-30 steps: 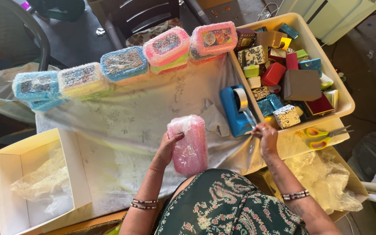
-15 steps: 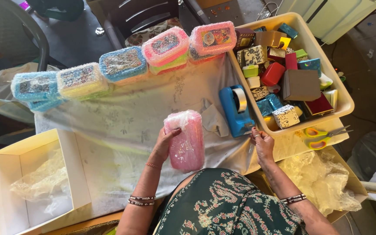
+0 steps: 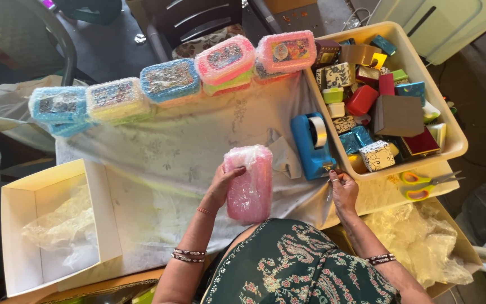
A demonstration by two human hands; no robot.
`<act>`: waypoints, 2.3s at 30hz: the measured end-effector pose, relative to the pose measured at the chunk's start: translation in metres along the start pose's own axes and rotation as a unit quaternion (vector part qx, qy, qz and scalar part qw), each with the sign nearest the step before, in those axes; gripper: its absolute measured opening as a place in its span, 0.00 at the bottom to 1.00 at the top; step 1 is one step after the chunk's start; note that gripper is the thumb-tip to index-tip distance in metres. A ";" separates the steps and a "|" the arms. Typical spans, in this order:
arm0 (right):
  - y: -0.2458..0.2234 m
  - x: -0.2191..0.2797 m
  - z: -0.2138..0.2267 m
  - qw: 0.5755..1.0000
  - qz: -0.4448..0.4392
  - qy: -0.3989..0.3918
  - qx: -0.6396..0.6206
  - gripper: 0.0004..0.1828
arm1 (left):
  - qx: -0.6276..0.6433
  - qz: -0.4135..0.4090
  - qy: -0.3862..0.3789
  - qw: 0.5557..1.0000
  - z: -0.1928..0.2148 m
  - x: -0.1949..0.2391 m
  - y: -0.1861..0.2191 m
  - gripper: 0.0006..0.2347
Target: The person wraps a pink plastic container with bubble wrap, folds the edges, and secures it with tape. They then place the wrapped container on a table with other wrapped items. Next, they pick up a blue container, wipe it with a cloth, and begin wrapping it in bubble wrap.
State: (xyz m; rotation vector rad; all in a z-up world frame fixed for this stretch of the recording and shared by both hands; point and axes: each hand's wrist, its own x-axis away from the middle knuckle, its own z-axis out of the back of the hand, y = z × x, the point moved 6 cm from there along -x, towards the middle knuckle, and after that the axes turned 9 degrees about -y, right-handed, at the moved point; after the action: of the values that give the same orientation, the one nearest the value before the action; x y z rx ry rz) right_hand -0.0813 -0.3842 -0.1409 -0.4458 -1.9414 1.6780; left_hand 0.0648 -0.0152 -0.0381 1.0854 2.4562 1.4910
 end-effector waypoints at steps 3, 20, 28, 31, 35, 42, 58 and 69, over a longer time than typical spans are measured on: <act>-0.008 0.001 0.004 0.993 0.017 0.013 0.113 0.16 | -0.032 -0.007 -0.006 0.999 -0.002 -0.002 0.006 0.22; -0.024 0.004 0.003 0.979 0.014 0.034 0.202 0.20 | -0.110 0.027 -0.045 0.993 -0.023 0.006 0.022 0.23; -0.028 0.008 0.000 0.984 0.024 0.031 0.175 0.17 | -0.125 0.030 -0.069 0.989 -0.037 0.004 0.025 0.24; -0.026 0.006 0.003 0.971 0.023 0.046 0.231 0.21 | -0.135 0.029 -0.069 0.988 -0.038 0.003 0.025 0.24; -0.032 0.009 0.000 0.963 0.030 0.046 0.263 0.22 | -0.133 0.022 -0.056 0.989 -0.033 0.005 0.023 0.24; -0.028 0.008 0.002 0.964 0.023 0.058 0.260 0.22 | -0.137 0.030 -0.049 0.989 -0.030 0.003 0.016 0.25; -0.037 0.009 -0.003 0.943 0.069 0.071 0.319 0.22 | -0.152 0.037 -0.049 0.986 -0.035 0.002 0.014 0.25; -0.038 0.009 -0.005 0.934 0.042 0.072 0.346 0.23 | -0.144 0.032 -0.058 0.987 -0.040 0.004 0.018 0.26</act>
State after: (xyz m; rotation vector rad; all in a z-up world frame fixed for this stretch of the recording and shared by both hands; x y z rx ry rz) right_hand -0.0820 -0.3823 -0.1021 -0.3574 -1.1259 2.1662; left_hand 0.0558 -0.0378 -0.0020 1.1640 2.0666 1.6847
